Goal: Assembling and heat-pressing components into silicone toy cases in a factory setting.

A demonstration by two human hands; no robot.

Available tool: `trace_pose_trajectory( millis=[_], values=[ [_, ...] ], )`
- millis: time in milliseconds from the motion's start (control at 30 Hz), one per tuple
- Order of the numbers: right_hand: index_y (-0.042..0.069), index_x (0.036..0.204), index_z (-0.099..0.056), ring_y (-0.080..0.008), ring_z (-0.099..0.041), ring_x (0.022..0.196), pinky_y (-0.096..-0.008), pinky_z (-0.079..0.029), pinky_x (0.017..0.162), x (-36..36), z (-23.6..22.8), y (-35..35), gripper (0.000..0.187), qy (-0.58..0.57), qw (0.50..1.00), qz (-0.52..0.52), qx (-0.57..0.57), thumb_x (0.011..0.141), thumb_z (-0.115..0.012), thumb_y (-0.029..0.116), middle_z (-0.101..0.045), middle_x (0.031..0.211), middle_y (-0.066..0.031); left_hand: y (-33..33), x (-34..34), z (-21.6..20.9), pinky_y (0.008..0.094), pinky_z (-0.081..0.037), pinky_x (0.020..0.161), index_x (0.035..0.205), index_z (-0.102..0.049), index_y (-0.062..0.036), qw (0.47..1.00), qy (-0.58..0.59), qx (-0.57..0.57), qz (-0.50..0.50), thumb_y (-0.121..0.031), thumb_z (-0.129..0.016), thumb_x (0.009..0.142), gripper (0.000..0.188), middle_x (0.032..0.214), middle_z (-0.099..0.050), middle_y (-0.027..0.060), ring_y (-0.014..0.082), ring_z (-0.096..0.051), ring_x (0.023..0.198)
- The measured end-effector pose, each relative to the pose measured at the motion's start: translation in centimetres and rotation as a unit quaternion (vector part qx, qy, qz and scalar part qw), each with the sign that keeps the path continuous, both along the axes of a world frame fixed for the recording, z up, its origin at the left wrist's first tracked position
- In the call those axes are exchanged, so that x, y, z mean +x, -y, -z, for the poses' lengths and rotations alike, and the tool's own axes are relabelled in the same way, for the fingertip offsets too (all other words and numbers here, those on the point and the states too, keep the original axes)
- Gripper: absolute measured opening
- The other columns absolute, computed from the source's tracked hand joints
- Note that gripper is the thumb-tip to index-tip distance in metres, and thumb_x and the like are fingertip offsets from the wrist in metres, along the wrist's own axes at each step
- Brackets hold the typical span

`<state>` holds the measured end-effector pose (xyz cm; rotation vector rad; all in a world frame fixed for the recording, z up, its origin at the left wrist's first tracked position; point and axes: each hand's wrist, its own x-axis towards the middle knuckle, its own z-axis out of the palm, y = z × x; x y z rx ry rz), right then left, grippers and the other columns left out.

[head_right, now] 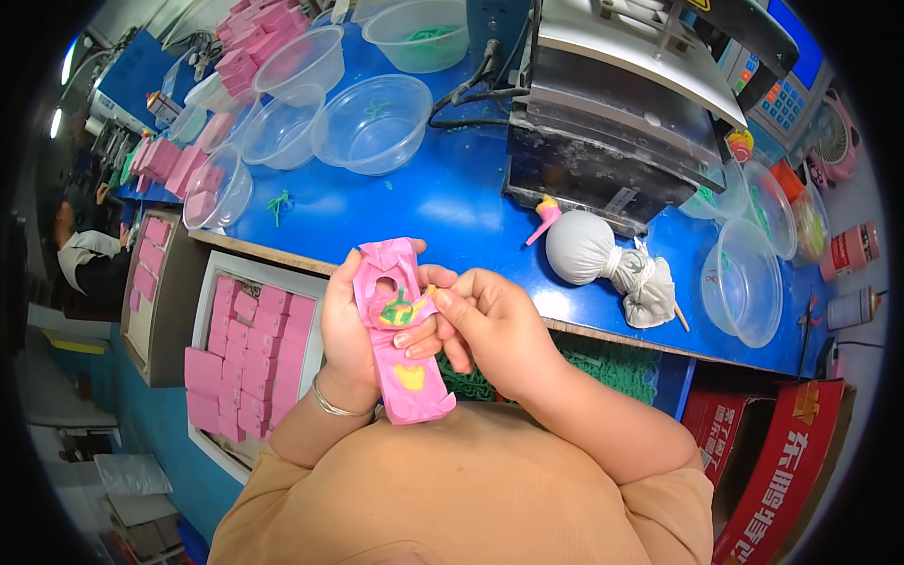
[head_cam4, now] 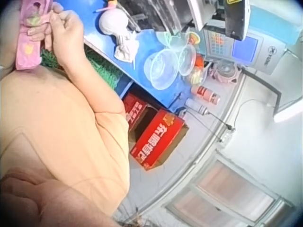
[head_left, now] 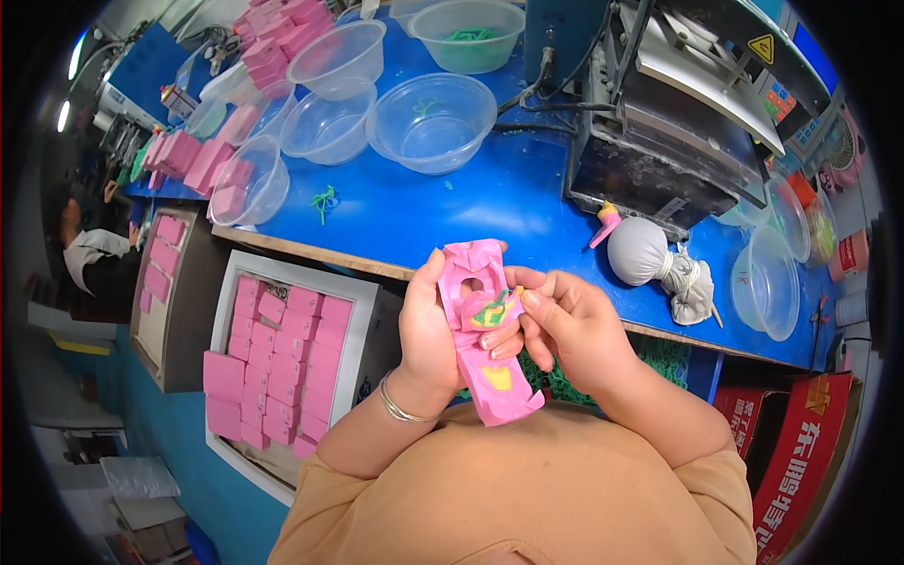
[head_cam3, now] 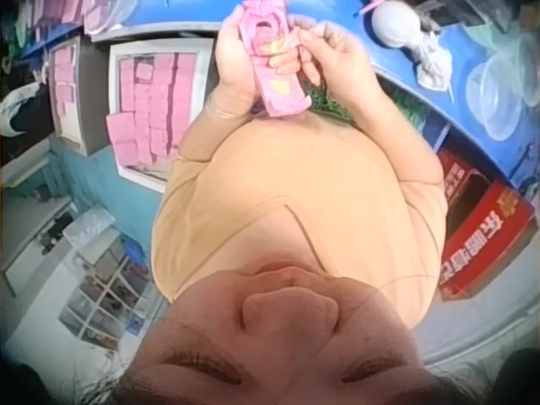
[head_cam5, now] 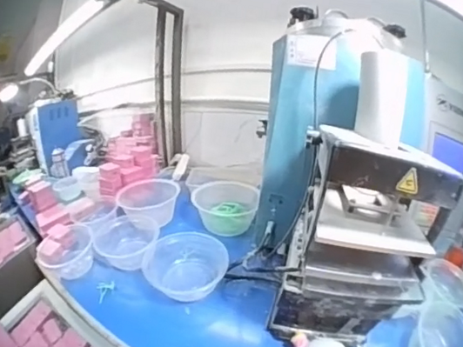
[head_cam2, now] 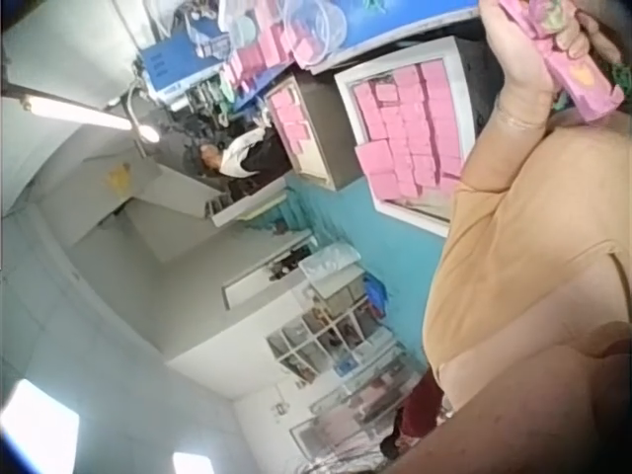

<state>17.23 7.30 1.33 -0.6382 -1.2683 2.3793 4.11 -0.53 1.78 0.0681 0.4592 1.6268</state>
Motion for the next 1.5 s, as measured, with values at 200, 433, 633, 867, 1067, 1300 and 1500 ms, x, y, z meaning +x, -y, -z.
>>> trace_pose_trajectory(
  millis=[200, 433, 633, 867, 1067, 1300, 1500],
  values=[
    [0.001, 0.095, -0.051, -0.0135, -0.051, 0.061, -0.0220, -0.041, 0.052, 0.1, -1.2, 0.1, 0.019, 0.074, 0.951, 0.072, 0.291, 0.084, -0.061, 0.013, -0.051, 0.078, -0.0078, -0.1, -0.8, 1.9, 0.0299, -0.043, 0.048, 0.106, -0.050, 0.0003, 0.992, -0.038, 0.119, 0.011, -0.048, -0.025, 0.093, 0.056, 0.085, -0.058, 0.0158, 0.0162, -0.048, 0.050],
    [0.003, 0.077, -0.061, -0.0236, -0.048, 0.081, -0.0314, -0.040, 0.071, -0.2, -2.7, -0.9, 0.017, 0.033, 0.812, 0.079, 0.577, 0.066, -0.073, 0.008, -0.049, 0.087, -0.0098, 0.1, 0.1, 1.5, 0.0259, -0.043, 0.081, 0.126, -0.036, -0.0012, 0.904, -0.420, 0.064, -0.043, -0.029, -0.053, 0.088, 0.050, 0.110, -0.049, 0.0088, 0.0130, -0.050, 0.095],
    [0.003, 0.076, -0.059, -0.0243, -0.049, 0.078, -0.0345, -0.039, 0.065, 0.7, -4.4, -0.2, 0.021, 0.026, 0.677, 0.094, 0.729, 0.059, -0.072, 0.006, -0.051, 0.084, -0.0089, -0.3, -0.1, 1.3, 0.0284, -0.044, 0.077, 0.136, -0.024, -0.0069, 0.789, -0.609, 0.081, 0.004, -0.008, -0.075, 0.068, 0.086, 0.101, -0.052, 0.0094, 0.0147, -0.052, 0.088],
    [0.001, 0.089, -0.060, -0.0246, -0.050, 0.076, -0.0333, -0.042, 0.065, 0.9, -5.5, -0.2, 0.026, 0.005, 0.737, 0.126, 0.663, 0.069, -0.071, 0.013, -0.051, 0.088, -0.0123, -0.1, 0.1, 1.9, 0.0278, -0.046, 0.072, 0.134, -0.026, -0.0043, 0.778, -0.614, 0.071, -0.111, -0.024, -0.067, 0.082, 0.069, 0.094, -0.057, 0.0104, 0.0143, -0.054, 0.079],
    [0.001, 0.092, -0.059, -0.0253, -0.056, 0.074, -0.0338, -0.047, 0.061, 0.5, -4.0, -1.4, 0.024, -0.009, 0.777, 0.030, 0.628, 0.071, -0.068, 0.005, -0.056, 0.085, -0.0113, 0.7, 0.1, 0.5, 0.0269, -0.043, 0.083, 0.136, -0.025, 0.0002, 0.892, -0.450, 0.031, -0.038, -0.045, -0.024, 0.097, 0.059, 0.110, -0.052, 0.0101, 0.0153, -0.052, 0.098],
    [0.002, 0.080, -0.056, -0.0274, -0.056, 0.067, -0.0351, -0.046, 0.056, 0.2, -3.2, -1.1, 0.020, -0.009, 0.734, -0.014, 0.679, 0.064, -0.068, 0.002, -0.056, 0.076, -0.0104, 1.1, 0.1, 1.4, 0.0253, -0.043, 0.083, 0.136, -0.025, -0.0003, 0.852, -0.522, 0.011, -0.034, -0.046, -0.024, 0.096, 0.061, 0.112, -0.051, 0.0094, 0.0136, -0.051, 0.099],
    [0.002, 0.080, -0.055, -0.0266, -0.055, 0.064, -0.0345, -0.045, 0.054, 0.3, -2.4, -0.5, 0.019, -0.023, 0.744, 0.038, 0.666, 0.065, -0.066, -0.002, -0.054, 0.073, -0.0102, 1.1, 0.5, 0.6, 0.0228, -0.045, 0.076, 0.136, -0.024, -0.0009, 0.877, -0.478, 0.001, -0.042, -0.049, -0.025, 0.095, 0.063, 0.112, -0.052, 0.0097, 0.0122, -0.052, 0.094]
  ],
)
